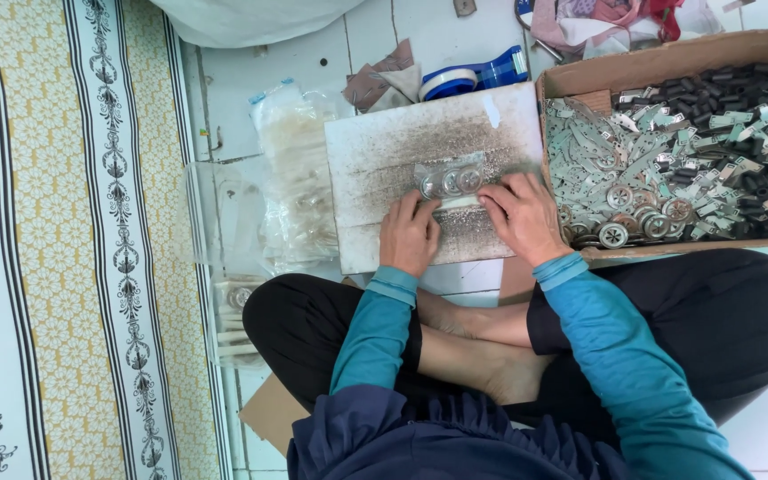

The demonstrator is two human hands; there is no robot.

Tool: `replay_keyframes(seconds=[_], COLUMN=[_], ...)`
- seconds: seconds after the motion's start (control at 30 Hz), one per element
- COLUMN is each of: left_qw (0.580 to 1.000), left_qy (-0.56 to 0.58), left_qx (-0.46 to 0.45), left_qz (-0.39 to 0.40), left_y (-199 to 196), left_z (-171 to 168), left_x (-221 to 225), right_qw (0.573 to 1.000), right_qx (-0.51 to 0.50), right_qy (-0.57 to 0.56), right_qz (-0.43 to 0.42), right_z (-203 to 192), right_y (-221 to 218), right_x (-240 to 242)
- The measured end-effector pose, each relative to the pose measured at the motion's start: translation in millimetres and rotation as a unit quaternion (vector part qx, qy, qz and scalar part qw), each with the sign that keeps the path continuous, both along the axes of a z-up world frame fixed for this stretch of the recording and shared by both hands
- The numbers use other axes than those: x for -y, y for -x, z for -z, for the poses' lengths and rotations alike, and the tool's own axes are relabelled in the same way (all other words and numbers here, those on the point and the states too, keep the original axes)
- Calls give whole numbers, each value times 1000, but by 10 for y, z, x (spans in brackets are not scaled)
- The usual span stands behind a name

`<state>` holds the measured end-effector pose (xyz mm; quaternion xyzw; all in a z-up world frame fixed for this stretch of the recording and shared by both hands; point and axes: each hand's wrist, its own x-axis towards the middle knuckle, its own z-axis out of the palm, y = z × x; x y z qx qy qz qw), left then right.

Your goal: Sorting small metal components from a bulk box and placing them into individual plastic bags for packaging.

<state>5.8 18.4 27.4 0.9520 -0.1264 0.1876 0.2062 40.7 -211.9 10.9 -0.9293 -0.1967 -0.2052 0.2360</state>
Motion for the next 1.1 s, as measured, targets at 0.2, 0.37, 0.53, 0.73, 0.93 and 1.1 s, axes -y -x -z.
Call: replay_keyframes(seconds=[0.2, 0.37, 0.53, 0.73, 0.93, 1.1], left_qw=[992, 981, 975, 971, 962, 960], left_qy=[-87, -150, -184, -197, -234, -229], left_qx=[93, 104, 50, 22, -39, -119], left_qz=[-26, -73, -117, -134, -137, -113], left_y=[50, 310, 452, 404, 407, 395], left_z=[362, -51, -96, 10, 78, 18], left_x=[126, 379, 655, 807, 879, 886], right_qw=[999, 999, 999, 999, 997, 996], right_qx=[-10, -16, -18, -33, -59, -19], right_qy=[-22, -22, -16, -27, -54, -86], right_qz=[-37, -30, -22, -7, -9, 16], right_z=[-163, -152, -160, -193, -224, -148], right_y=[12, 4, 9, -2, -83, -649], right_x=[32, 30, 15, 7, 5, 220])
